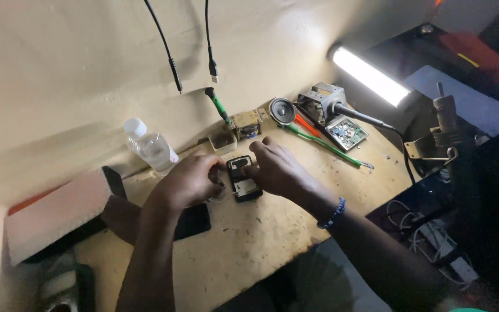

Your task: Repairing a mobile phone by disassembling it, soldering components, and reassembling the device.

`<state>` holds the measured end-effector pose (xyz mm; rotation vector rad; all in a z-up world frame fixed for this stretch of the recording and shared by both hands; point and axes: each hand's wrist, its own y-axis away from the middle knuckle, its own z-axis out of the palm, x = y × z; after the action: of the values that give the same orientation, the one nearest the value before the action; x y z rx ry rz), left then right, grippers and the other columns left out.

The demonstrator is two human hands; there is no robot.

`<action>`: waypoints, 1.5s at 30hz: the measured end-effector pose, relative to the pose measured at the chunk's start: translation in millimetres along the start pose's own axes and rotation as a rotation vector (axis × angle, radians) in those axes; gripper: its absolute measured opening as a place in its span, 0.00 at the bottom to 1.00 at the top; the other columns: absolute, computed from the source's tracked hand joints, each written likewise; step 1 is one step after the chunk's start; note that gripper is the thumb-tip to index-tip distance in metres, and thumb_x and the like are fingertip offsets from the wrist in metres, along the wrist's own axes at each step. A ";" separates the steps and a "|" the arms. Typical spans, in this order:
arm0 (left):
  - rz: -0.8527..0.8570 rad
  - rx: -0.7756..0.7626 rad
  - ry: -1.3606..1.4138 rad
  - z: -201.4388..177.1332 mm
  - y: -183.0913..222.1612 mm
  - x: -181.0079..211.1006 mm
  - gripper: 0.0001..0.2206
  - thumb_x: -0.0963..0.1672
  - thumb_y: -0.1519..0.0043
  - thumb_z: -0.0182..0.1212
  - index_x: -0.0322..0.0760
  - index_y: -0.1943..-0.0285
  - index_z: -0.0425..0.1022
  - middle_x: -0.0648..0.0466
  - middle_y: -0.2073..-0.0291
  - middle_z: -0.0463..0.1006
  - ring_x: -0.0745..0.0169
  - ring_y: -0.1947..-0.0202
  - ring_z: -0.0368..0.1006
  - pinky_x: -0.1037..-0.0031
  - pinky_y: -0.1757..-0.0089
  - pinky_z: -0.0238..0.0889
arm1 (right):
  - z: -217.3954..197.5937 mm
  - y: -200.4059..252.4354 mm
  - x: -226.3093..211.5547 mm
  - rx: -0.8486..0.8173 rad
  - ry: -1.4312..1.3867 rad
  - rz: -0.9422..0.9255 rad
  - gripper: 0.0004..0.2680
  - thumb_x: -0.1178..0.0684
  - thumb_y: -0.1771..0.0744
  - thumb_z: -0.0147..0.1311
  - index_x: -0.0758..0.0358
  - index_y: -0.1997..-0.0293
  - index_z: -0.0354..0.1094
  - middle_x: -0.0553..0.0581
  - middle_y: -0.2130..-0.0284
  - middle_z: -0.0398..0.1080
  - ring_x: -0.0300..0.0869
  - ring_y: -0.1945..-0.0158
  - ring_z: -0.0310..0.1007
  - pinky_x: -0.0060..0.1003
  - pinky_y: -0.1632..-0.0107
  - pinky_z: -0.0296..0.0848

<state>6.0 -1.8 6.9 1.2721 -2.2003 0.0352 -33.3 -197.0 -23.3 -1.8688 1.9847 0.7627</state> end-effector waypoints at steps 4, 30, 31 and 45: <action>-0.037 -0.008 -0.022 1.1 -0.4 2.9 0.22 0.45 0.53 0.68 0.43 0.47 0.77 0.46 0.55 0.76 0.44 0.48 0.72 0.60 0.50 0.66 | 12.0 -17.1 3.8 -0.023 0.072 -0.077 0.16 0.48 0.38 0.58 0.61 0.47 0.66 0.65 0.56 0.66 0.63 0.53 0.71 0.56 0.53 0.73; -0.123 0.105 0.296 7.1 -12.4 -18.7 0.15 0.49 0.52 0.66 0.42 0.59 0.80 0.47 0.66 0.81 0.45 0.54 0.75 0.61 0.55 0.67 | -6.9 -14.1 -7.6 -0.196 0.067 -0.186 0.19 0.40 0.44 0.63 0.52 0.53 0.67 0.64 0.54 0.65 0.59 0.48 0.68 0.50 0.46 0.69; -0.124 0.106 0.296 5.1 -10.1 -14.1 0.15 0.49 0.52 0.66 0.42 0.59 0.80 0.47 0.66 0.81 0.45 0.54 0.75 0.61 0.55 0.67 | -5.5 -15.4 -6.2 -0.197 0.067 -0.188 0.19 0.40 0.44 0.63 0.52 0.53 0.67 0.64 0.54 0.65 0.59 0.48 0.68 0.50 0.46 0.69; -0.172 0.233 0.786 -9.8 8.9 12.2 0.14 0.42 0.45 0.62 0.25 0.53 0.77 0.29 0.63 0.77 0.39 0.63 0.79 0.61 0.64 0.76 | 6.8 -35.5 1.8 0.018 -0.232 -0.365 0.11 0.45 0.39 0.62 0.56 0.60 0.69 0.58 0.65 0.71 0.51 0.63 0.76 0.44 0.63 0.74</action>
<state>-0.9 -3.6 23.3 1.2745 -1.4341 0.6282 0.6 -194.8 -35.8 -1.9531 1.4520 0.8048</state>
